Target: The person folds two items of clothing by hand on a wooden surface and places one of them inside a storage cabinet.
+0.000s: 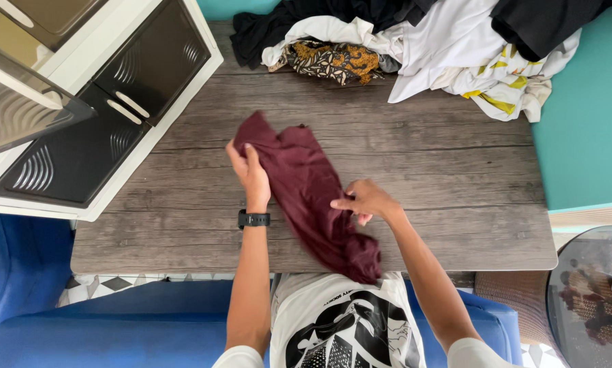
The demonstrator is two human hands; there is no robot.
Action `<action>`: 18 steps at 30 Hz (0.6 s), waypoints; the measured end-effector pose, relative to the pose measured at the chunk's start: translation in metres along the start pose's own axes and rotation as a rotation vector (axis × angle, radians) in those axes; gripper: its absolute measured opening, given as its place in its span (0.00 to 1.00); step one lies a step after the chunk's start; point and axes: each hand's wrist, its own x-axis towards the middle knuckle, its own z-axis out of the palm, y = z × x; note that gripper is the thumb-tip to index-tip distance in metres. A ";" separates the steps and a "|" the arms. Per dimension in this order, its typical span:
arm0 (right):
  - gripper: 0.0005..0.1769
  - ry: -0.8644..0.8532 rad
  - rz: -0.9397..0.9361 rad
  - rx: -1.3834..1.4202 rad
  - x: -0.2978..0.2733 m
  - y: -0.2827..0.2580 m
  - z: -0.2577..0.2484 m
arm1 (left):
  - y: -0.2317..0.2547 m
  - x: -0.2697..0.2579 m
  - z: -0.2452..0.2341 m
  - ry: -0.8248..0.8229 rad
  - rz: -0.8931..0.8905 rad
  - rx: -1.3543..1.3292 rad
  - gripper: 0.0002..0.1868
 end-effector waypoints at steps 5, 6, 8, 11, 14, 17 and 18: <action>0.56 0.513 -0.829 -0.011 0.010 -0.029 -0.029 | 0.081 -0.018 0.029 -0.611 -0.154 -0.087 0.16; 0.56 0.539 -1.165 -0.046 0.015 -0.031 -0.036 | 0.096 -0.022 0.034 -0.740 -0.128 -0.145 0.16; 0.51 0.312 -1.233 -0.016 0.033 -0.036 -0.043 | 0.122 -0.021 0.040 -0.873 -0.075 -0.225 0.18; 0.41 0.200 -1.022 -0.160 0.064 -0.033 -0.041 | 0.141 -0.012 0.043 -0.837 -0.026 -0.211 0.19; 0.28 0.147 -0.884 -0.165 0.076 -0.028 -0.047 | 0.149 0.011 0.025 -0.658 0.007 -0.085 0.14; 0.23 0.150 -0.968 -0.077 0.062 -0.030 -0.059 | 0.156 0.029 0.003 -0.468 0.148 0.023 0.12; 0.23 0.166 -1.015 -0.051 0.053 -0.032 -0.063 | 0.160 0.035 -0.003 -0.425 0.212 0.077 0.11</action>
